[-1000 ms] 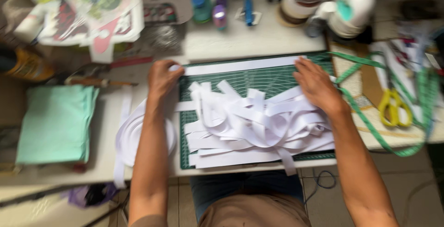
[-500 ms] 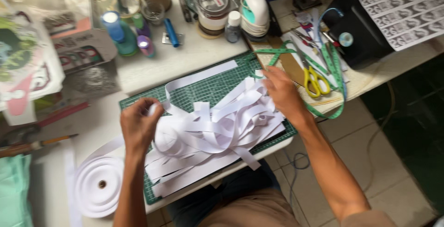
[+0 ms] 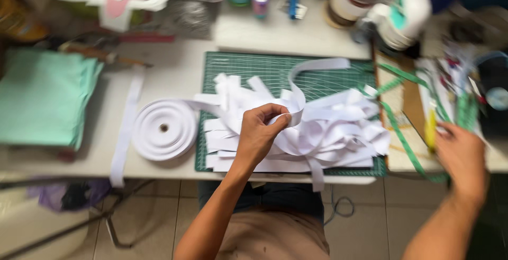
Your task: The person measures and cuts white fabric strips using a ruler and yellow-handled scissors on a green cutting mat. They repeatedly align the ruler, cut the fabric, and stack the cut pieces. The person also briefly folds a small piece of fabric and discards a scrap into a nearby bin.
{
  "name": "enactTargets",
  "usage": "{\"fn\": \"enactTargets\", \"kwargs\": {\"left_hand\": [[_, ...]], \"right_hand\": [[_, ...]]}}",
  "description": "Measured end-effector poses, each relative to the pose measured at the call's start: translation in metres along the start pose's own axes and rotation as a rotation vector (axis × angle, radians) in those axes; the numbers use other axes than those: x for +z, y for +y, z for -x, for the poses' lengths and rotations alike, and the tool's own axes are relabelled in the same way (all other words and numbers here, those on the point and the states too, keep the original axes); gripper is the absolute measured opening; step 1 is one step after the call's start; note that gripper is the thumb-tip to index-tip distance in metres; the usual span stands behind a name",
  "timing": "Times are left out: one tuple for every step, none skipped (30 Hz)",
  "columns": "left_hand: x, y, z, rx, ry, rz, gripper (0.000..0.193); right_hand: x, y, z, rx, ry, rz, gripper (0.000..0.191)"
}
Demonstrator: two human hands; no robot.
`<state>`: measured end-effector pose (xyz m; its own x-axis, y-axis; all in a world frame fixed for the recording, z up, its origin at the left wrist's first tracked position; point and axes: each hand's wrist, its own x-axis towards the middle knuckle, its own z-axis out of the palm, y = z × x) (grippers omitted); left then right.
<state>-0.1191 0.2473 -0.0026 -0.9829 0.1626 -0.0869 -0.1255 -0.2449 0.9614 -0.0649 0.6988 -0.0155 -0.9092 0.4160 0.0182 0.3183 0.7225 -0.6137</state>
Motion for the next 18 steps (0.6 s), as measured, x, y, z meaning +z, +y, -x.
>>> {"fn": "enactTargets", "kwargs": {"left_hand": [[-0.006, 0.003, 0.0, 0.003, 0.029, 0.019, 0.016], [-0.012, 0.004, 0.001, 0.0, 0.053, 0.033, 0.017], [-0.016, 0.005, 0.003, -0.008, 0.069, 0.045, 0.017], [-0.019, 0.006, 0.004, -0.003, 0.081, 0.072, 0.018], [-0.021, 0.007, 0.005, -0.001, 0.086, 0.099, 0.018], [-0.021, 0.007, 0.005, 0.002, 0.084, 0.129, 0.019], [-0.021, 0.007, 0.005, 0.006, 0.086, 0.138, 0.019], [-0.021, 0.008, 0.005, 0.011, 0.085, 0.148, 0.02], [-0.02, 0.009, 0.005, 0.014, 0.084, 0.161, 0.02], [-0.021, 0.011, 0.005, 0.021, 0.085, 0.157, 0.02], [-0.024, 0.014, 0.005, 0.032, 0.087, 0.151, 0.02], [-0.027, 0.017, 0.004, 0.047, 0.09, 0.147, 0.02], [-0.03, 0.019, 0.004, 0.053, 0.099, 0.137, 0.02], [-0.032, 0.022, 0.004, 0.06, 0.109, 0.129, 0.019], [-0.034, 0.023, 0.003, 0.071, 0.122, 0.123, 0.019], [-0.035, 0.024, 0.003, 0.065, 0.115, 0.129, 0.02], [-0.035, 0.024, 0.003, 0.055, 0.108, 0.135, 0.02], [-0.034, 0.024, 0.004, 0.039, 0.103, 0.143, 0.02]], "right_hand": [[-0.002, -0.009, 0.009, 0.063, -0.07, -0.331, 0.039], [-0.002, -0.02, 0.019, 0.072, -0.111, -0.478, 0.038], [0.003, -0.032, 0.038, 0.093, -0.148, -0.625, 0.037], [0.014, -0.044, 0.058, 0.051, -0.203, -0.804, 0.049], [0.028, -0.057, 0.081, 0.012, -0.25, -0.984, 0.062], [0.046, -0.07, 0.104, -0.087, -0.361, -1.048, 0.063], [0.065, -0.083, 0.123, -0.192, -0.466, -1.108, 0.065], [0.082, -0.095, 0.14, -0.123, -0.574, -1.152, 0.07], [0.097, -0.107, 0.156, -0.052, -0.681, -1.193, 0.077], [0.106, -0.116, 0.164, -0.143, -0.769, -1.153, 0.084], [0.113, -0.125, 0.168, -0.239, -0.856, -1.112, 0.092], [0.117, -0.133, 0.171, -0.158, -0.931, -1.084, 0.095], [0.12, -0.14, 0.174, -0.074, -1.008, -1.051, 0.097], [0.121, -0.147, 0.175, 0.009, -1.083, -1.014, 0.1], [0.122, -0.153, 0.174, 0.017, -1.093, -1.011, 0.099], [0.122, -0.158, 0.174, 0.024, -1.104, -1.006, 0.098], [0.122, -0.162, 0.173, 0.035, -1.116, -1.0, 0.096], [0.123, -0.165, 0.173, 0.017, -1.103, -0.992, 0.096]]}}
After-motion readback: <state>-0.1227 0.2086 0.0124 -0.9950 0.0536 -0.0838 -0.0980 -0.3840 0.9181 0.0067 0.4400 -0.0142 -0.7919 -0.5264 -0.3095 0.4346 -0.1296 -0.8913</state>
